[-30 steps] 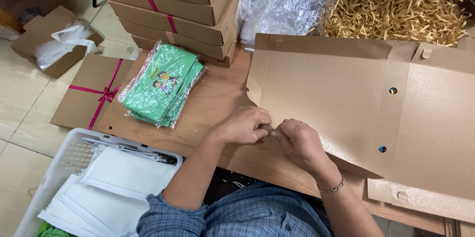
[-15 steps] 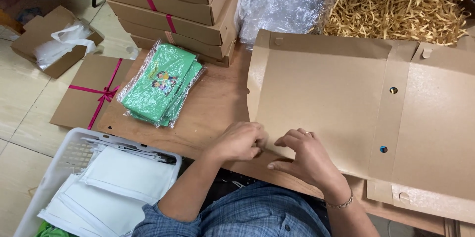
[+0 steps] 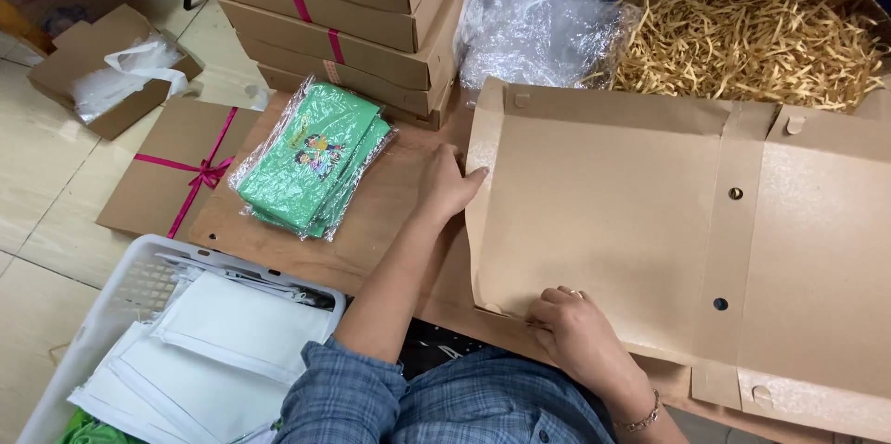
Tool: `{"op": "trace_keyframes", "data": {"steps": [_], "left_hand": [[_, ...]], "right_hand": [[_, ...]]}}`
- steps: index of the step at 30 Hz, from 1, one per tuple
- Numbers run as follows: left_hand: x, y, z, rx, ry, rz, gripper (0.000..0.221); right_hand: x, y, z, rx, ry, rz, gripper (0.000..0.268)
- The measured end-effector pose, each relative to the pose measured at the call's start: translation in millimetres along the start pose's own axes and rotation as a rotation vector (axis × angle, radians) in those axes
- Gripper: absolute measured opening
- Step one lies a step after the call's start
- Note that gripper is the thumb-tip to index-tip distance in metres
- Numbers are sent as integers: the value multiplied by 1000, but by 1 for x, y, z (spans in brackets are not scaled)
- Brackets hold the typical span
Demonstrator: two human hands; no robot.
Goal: The person assembles a flat-packed cardboard box by folding the side flaps and securing them with tabs. They then fold the top flaps to form the box structure. The person works at a wooden table surrounded by stacks of similar boxes and packing materials.
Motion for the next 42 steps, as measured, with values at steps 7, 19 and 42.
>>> {"op": "trace_keyframes", "data": {"steps": [7,19,42], "left_hand": [[18,-44,-16,23,323,-109,32],[30,-74,-13,259,615,-67,74],[4,-41,-44,708,622,-328,12]], "right_hand": [[6,7,-4,-49,-52,57,18],[-95,-73,-51,24,-15,-446,30],[-136,-200,-101,236,-306,-392,17]]}}
Point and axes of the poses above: each hand's wrist, its own y-axis away from the middle knuckle, its own x-axis out of the palm, z = x × y, the point moved 2 cm from there along -y, towards the middle knuckle, and after that the axes turned 3 degrees about z, right-handed, at the moved point
